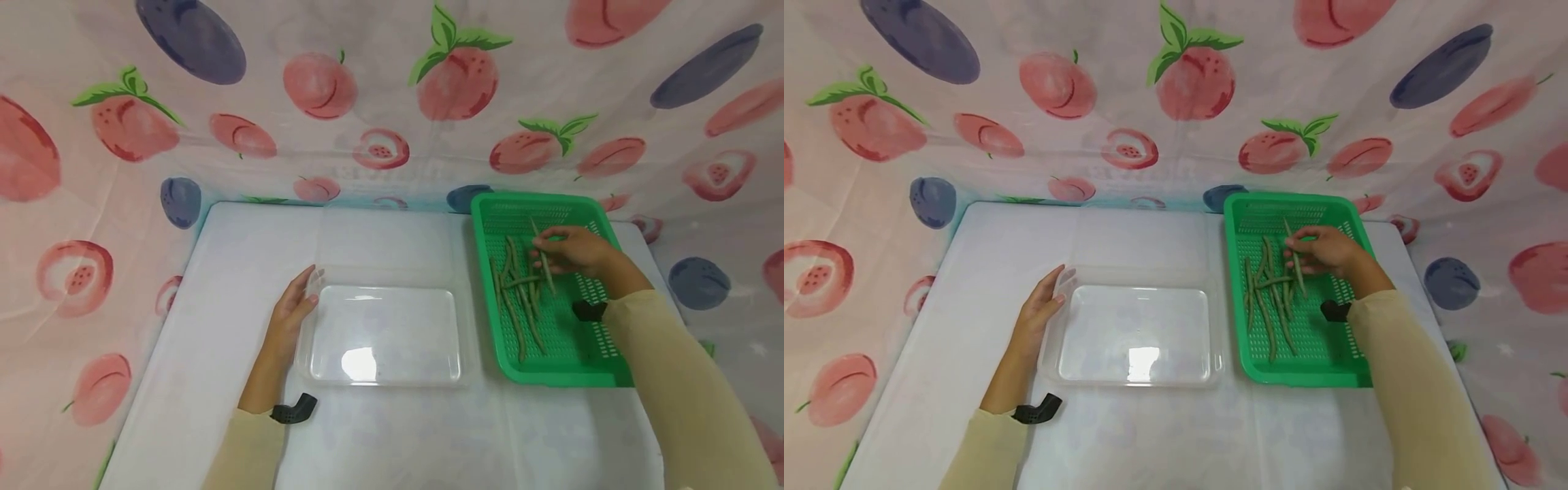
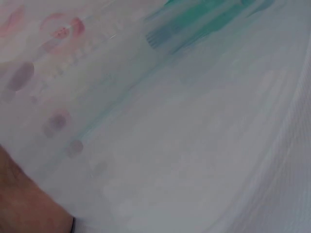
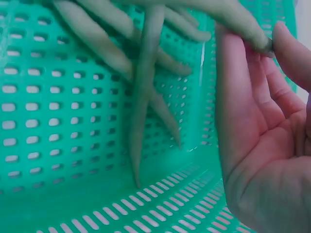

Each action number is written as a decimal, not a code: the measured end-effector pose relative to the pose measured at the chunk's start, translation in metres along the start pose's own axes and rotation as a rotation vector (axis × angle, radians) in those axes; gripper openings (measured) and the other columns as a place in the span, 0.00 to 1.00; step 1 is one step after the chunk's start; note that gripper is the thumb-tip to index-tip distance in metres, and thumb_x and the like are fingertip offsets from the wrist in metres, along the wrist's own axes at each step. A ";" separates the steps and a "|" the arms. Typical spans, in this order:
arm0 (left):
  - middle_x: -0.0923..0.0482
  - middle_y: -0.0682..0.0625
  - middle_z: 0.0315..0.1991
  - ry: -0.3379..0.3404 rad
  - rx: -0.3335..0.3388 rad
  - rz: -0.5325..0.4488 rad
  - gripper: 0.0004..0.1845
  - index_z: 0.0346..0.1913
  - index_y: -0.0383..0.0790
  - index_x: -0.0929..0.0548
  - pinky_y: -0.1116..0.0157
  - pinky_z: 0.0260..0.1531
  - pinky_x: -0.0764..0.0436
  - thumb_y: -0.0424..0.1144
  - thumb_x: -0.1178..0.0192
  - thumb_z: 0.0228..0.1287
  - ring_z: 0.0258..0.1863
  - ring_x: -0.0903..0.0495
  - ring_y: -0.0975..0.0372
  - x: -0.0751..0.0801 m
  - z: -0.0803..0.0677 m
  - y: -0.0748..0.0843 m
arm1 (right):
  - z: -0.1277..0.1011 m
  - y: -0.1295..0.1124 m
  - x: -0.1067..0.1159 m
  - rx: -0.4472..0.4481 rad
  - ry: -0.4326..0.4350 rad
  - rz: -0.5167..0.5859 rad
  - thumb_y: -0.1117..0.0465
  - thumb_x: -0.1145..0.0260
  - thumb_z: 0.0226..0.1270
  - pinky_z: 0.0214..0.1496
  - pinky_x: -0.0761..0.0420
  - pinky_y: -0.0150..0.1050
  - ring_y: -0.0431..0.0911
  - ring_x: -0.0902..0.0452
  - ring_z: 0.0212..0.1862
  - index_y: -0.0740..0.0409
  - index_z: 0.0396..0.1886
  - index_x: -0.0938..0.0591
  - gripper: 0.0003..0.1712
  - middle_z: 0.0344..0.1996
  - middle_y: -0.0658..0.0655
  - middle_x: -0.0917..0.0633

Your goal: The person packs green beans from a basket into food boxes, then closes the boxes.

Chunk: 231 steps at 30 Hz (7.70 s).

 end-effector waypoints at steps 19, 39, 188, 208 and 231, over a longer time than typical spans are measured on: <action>0.34 0.47 0.76 -0.011 -0.002 -0.018 0.29 0.79 0.57 0.38 0.58 0.50 0.13 0.43 0.47 0.79 0.64 0.24 0.50 0.001 0.001 -0.001 | -0.042 -0.052 -0.043 0.105 -0.096 0.108 0.51 0.40 0.79 0.50 0.13 0.41 0.41 0.12 0.48 0.61 0.73 0.42 0.34 0.46 0.41 0.14; 0.35 0.51 0.77 -0.008 0.001 0.001 0.30 0.79 0.58 0.38 0.60 0.53 0.14 0.44 0.47 0.78 0.68 0.26 0.51 0.000 0.001 -0.001 | -0.047 -0.117 -0.141 0.193 -0.282 0.109 0.59 0.33 0.73 0.42 0.10 0.46 0.49 0.10 0.42 0.64 0.66 0.33 0.29 0.41 0.52 0.14; 0.38 0.55 0.79 -0.020 -0.009 -0.014 0.31 0.79 0.51 0.39 0.45 0.66 0.26 0.43 0.46 0.77 0.76 0.34 0.49 -0.001 0.000 0.001 | 0.004 0.024 -0.039 -0.084 -0.204 -0.051 0.53 0.29 0.69 0.59 0.15 0.45 0.45 0.18 0.55 0.64 0.74 0.32 0.40 0.58 0.54 0.19; 0.38 0.56 0.79 -0.024 -0.012 -0.002 0.31 0.79 0.54 0.38 0.46 0.66 0.25 0.45 0.46 0.77 0.76 0.34 0.50 0.000 -0.001 0.000 | 0.003 0.030 -0.037 -0.080 -0.172 -0.108 0.54 0.28 0.68 0.50 0.12 0.41 0.44 0.16 0.45 0.66 0.68 0.24 0.34 0.46 0.49 0.13; 0.39 0.54 0.79 -0.031 -0.010 -0.030 0.32 0.80 0.51 0.40 0.47 0.66 0.24 0.43 0.46 0.78 0.76 0.35 0.49 0.000 -0.001 0.001 | -0.027 -0.019 -0.040 0.138 0.006 -0.332 0.42 0.37 0.75 0.66 0.27 0.68 0.69 0.34 0.70 0.64 0.66 0.22 0.35 0.69 0.71 0.26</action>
Point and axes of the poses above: each hand's wrist, its own z-axis towards the middle knuckle, its own x-axis out of the back of the hand, y = z × x, the point moved 10 cm from there along z, towards the middle knuckle
